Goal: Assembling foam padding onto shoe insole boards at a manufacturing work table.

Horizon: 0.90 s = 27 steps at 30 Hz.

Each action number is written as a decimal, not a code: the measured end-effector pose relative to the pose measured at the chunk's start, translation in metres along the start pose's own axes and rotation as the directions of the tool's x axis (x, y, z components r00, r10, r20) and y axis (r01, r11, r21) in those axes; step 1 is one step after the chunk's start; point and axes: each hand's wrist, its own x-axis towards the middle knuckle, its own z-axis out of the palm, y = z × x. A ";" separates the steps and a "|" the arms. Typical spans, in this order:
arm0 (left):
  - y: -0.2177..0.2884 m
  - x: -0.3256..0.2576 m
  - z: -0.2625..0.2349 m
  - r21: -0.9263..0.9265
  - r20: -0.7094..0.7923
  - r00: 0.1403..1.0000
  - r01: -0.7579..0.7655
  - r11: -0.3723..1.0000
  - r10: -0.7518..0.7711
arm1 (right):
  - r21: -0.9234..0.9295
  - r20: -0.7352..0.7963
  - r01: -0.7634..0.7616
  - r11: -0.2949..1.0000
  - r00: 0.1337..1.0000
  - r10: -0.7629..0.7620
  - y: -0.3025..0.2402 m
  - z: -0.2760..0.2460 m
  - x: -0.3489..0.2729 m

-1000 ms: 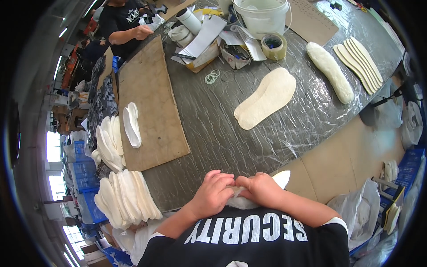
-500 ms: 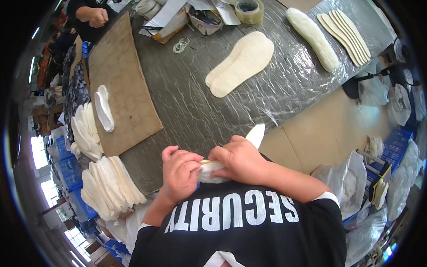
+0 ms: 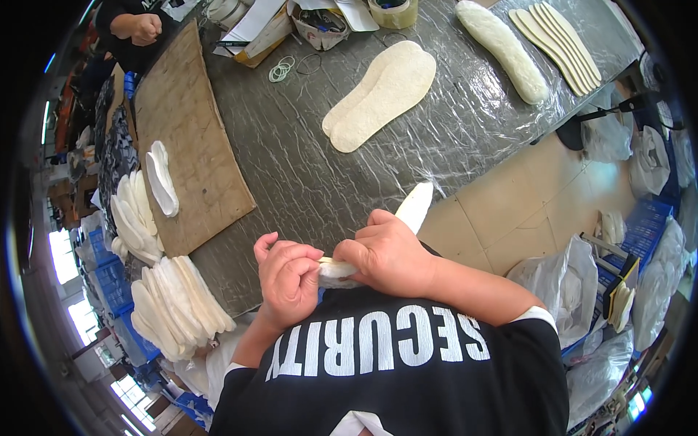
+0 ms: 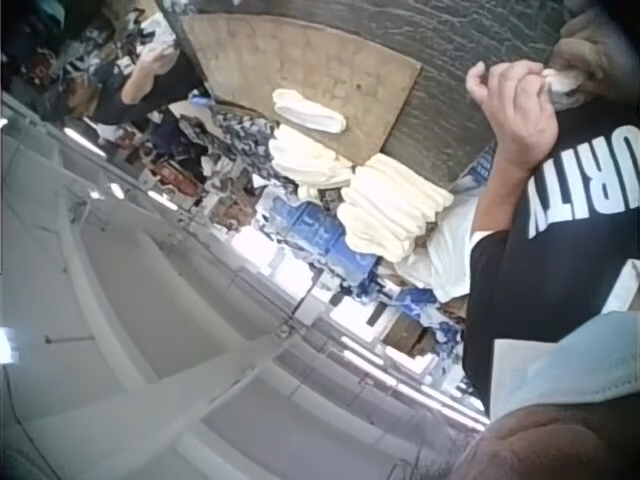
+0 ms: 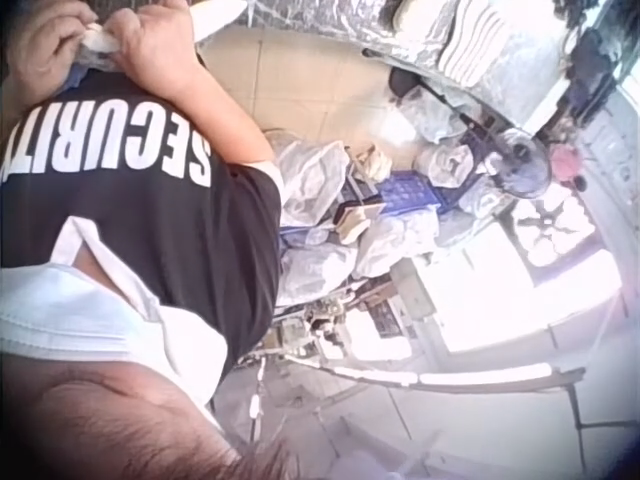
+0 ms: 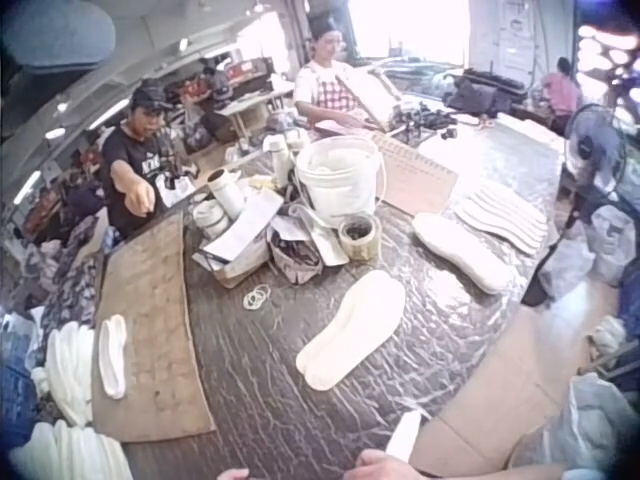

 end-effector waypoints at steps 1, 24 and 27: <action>0.000 0.001 0.000 -0.003 -0.001 1.000 -0.001 1.000 0.001 | 0.000 -0.001 0.000 1.000 1.000 0.000 0.000 -0.001 0.001; -0.032 -0.013 -0.024 -0.534 -0.032 0.916 0.321 0.782 -0.399 | -0.026 -0.117 -0.006 1.000 0.993 0.003 0.000 0.000 0.001; -0.027 -0.016 -0.024 -0.545 -0.027 0.901 0.350 0.762 -0.434 | -0.004 -0.112 -0.018 1.000 0.994 0.017 -0.003 -0.001 0.003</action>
